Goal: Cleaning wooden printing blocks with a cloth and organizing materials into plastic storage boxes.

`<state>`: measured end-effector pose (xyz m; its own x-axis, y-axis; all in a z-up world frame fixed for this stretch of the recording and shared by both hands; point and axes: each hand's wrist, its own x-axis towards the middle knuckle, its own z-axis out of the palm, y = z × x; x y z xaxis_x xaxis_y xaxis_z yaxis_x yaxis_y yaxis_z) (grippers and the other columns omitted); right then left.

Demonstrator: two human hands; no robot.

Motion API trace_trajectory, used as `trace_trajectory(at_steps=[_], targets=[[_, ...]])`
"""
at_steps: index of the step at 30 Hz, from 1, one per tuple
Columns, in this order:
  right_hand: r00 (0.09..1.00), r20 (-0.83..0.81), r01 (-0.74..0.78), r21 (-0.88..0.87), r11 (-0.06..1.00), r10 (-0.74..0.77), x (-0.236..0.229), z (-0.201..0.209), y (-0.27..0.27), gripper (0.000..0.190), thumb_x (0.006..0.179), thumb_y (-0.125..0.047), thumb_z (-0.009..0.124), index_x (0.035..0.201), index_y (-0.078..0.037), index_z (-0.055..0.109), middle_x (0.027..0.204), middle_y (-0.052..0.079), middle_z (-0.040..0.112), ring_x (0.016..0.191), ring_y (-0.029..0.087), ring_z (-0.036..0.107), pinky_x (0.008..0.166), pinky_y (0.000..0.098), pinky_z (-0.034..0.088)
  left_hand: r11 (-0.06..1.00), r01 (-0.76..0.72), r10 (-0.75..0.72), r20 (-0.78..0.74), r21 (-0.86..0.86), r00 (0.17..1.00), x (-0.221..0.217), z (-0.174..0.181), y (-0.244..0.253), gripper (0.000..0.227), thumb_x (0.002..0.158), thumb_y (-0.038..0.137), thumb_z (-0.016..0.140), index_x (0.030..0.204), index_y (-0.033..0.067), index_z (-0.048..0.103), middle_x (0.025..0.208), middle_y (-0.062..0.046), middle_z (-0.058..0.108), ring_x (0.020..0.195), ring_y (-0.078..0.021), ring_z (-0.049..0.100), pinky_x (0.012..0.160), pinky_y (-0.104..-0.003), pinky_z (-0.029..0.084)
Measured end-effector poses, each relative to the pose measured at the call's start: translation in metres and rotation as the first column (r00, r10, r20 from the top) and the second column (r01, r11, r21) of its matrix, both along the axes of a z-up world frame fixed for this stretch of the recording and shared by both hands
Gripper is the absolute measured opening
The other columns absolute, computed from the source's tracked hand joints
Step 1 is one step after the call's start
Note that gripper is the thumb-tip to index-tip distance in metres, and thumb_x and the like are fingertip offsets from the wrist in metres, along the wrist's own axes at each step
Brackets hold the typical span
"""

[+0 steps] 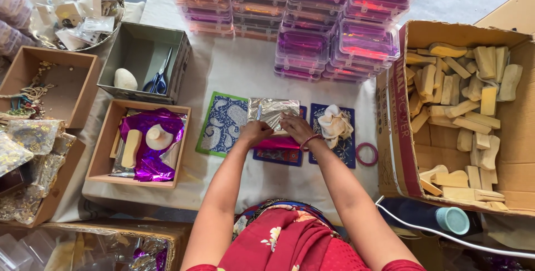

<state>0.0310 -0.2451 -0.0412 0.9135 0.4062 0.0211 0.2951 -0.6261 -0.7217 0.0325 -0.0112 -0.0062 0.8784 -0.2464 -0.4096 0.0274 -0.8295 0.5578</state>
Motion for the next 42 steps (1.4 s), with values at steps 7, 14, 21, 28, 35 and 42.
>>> trace_trajectory(at_steps=[7, 14, 21, 28, 35, 42], targets=[[0.999, -0.036, 0.018, -0.003, 1.000, -0.018, 0.000, 0.009, 0.002, 0.044, 0.105, -0.040, 0.052, 0.125, -0.006, 0.071, 0.151, 0.010, 0.056, 0.147, 0.035, 0.041, 0.118, 0.0420, 0.036, 0.999, 0.013, -0.016, 0.054, 0.044, 0.998, -0.006, 0.002, -0.004, 0.038, 0.089, 0.058, 0.068, 0.107, 0.0275, 0.081, 0.107, -0.003, 0.078, 0.111, -0.0275, 0.068, 0.099, -0.054, 0.042], [0.960, 0.279, 0.038, -0.047, 0.998, -0.024, -0.049, 0.062, 0.022, 0.038, 0.094, -0.036, 0.069, 0.116, -0.005, 0.073, 0.135, 0.017, 0.062, 0.128, 0.036, 0.055, 0.108, 0.0456, 0.042, 0.991, 0.040, -0.021, 0.146, -0.130, 0.989, -0.024, 0.023, 0.004, 0.036, 0.081, 0.049, 0.078, 0.108, 0.0264, 0.082, 0.111, 0.002, 0.076, 0.115, -0.0230, 0.062, 0.097, -0.050, 0.033], [0.900, 0.412, -0.077, -0.171, 0.982, 0.142, -0.098, 0.078, 0.033, 0.026, 0.081, -0.020, 0.078, 0.102, -0.007, 0.070, 0.109, 0.009, 0.067, 0.104, 0.032, 0.064, 0.091, 0.0451, 0.049, 0.989, 0.111, -0.087, 0.213, -0.101, 0.973, -0.026, 0.021, 0.003, 0.037, 0.079, 0.054, 0.079, 0.104, 0.0263, 0.082, 0.111, 0.001, 0.074, 0.118, -0.0207, 0.061, 0.096, -0.046, 0.033], [0.925, 0.379, 0.015, -0.098, 0.995, 0.023, -0.093, 0.068, 0.036, 0.018, 0.084, -0.009, 0.072, 0.103, -0.007, 0.072, 0.107, 0.010, 0.068, 0.099, 0.031, 0.066, 0.088, 0.0428, 0.052, 0.969, 0.227, -0.162, 0.443, -0.097, 0.882, -0.042, 0.016, 0.014, 0.042, 0.079, 0.052, 0.077, 0.112, 0.0274, 0.079, 0.114, 0.002, 0.070, 0.114, -0.0216, 0.059, 0.096, -0.046, 0.034], [0.950, 0.305, 0.100, -0.083, 0.991, -0.070, -0.089, 0.057, 0.035, 0.020, 0.084, -0.002, 0.067, 0.102, -0.008, 0.074, 0.101, 0.009, 0.068, 0.099, 0.032, 0.065, 0.087, 0.0434, 0.054, 0.958, 0.251, -0.173, 0.416, -0.141, 0.893, -0.046, 0.023, 0.019, 0.047, 0.079, 0.049, 0.077, 0.121, 0.0272, 0.077, 0.122, 0.003, 0.069, 0.118, -0.0226, 0.059, 0.098, -0.047, 0.034], [0.916, 0.349, 0.217, -0.020, 0.976, -0.197, -0.089, 0.081, 0.038, 0.013, 0.080, -0.012, 0.078, 0.090, -0.007, 0.072, 0.108, 0.010, 0.067, 0.103, 0.033, 0.063, 0.090, 0.0449, 0.050, 0.940, 0.316, -0.245, 0.394, -0.127, 0.886, -0.050, 0.074, 0.016, 0.052, 0.075, 0.054, 0.079, 0.122, 0.0313, 0.078, 0.125, -0.001, 0.068, 0.122, -0.0257, 0.055, 0.097, -0.050, 0.032]])
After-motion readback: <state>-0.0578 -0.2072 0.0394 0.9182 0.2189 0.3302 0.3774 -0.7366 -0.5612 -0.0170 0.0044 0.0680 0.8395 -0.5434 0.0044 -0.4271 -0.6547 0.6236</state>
